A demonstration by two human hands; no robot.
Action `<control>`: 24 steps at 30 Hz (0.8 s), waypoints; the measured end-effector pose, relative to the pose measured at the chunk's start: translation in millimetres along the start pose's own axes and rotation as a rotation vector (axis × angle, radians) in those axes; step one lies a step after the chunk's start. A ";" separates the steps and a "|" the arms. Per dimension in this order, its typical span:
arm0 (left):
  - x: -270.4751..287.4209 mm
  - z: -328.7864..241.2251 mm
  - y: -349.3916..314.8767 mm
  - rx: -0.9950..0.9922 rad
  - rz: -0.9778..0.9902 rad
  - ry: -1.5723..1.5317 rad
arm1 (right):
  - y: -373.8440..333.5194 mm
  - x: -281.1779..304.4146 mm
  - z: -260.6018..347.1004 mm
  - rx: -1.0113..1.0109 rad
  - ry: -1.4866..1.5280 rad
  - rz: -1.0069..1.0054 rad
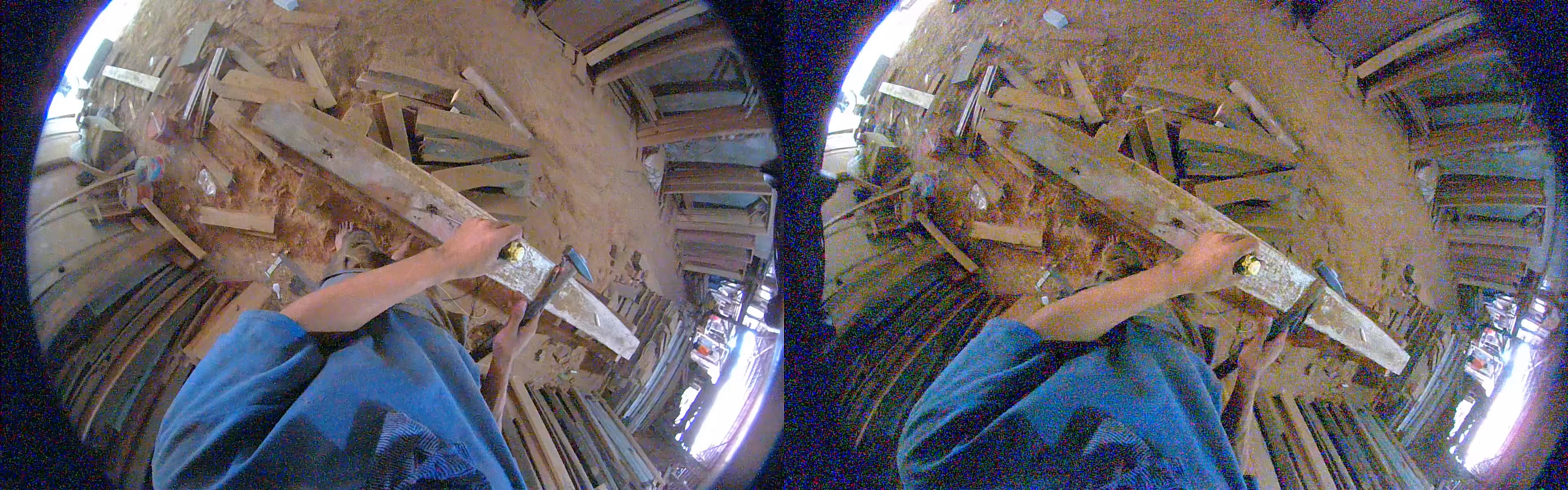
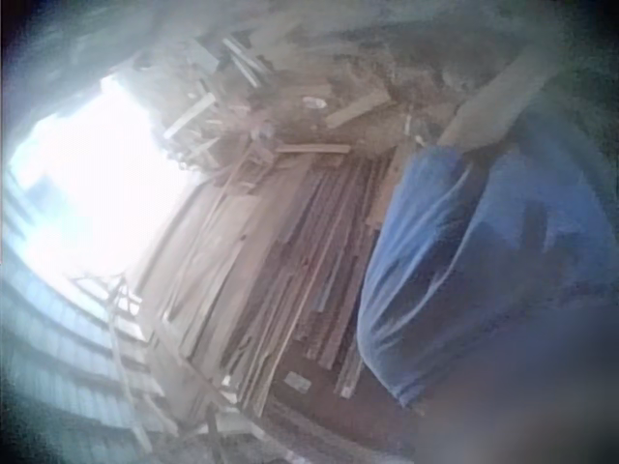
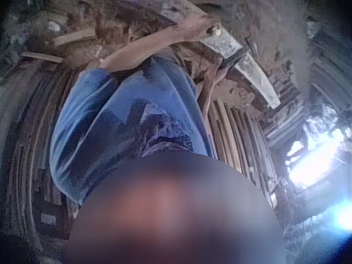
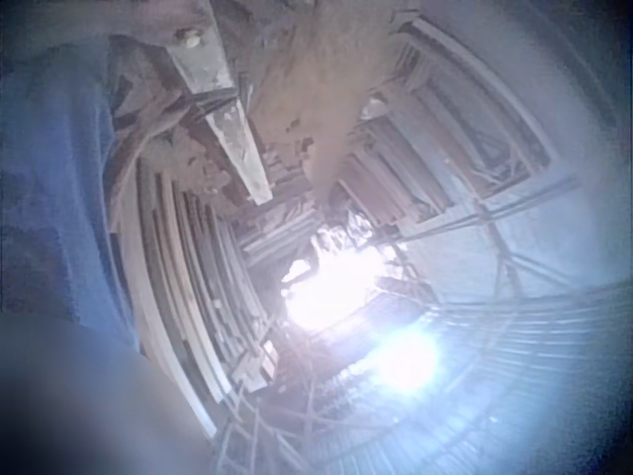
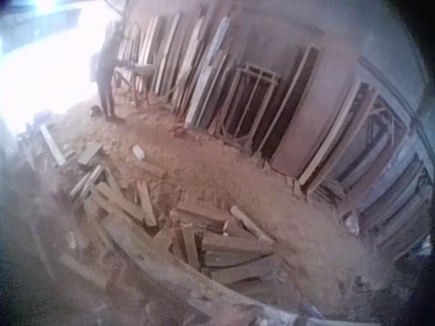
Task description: The person uses a hammer and a screwdriver to pry and remove nails from a wooden plank. They repeatedly position the screwdriver under nail heads and strike the screwdriver with the hammer to loosen and extract the nails.
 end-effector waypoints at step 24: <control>-16.7 61.7 -11.3 -0.008 -0.121 -0.068 | -46.0 26.1 113.8 0.335 -0.600 0.234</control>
Point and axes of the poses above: each hand's wrist, its own y-axis towards the middle knuckle, its own x-axis out of the back of the hand, z = x × y, the point moved 7 cm from there along y, towards the middle knuckle
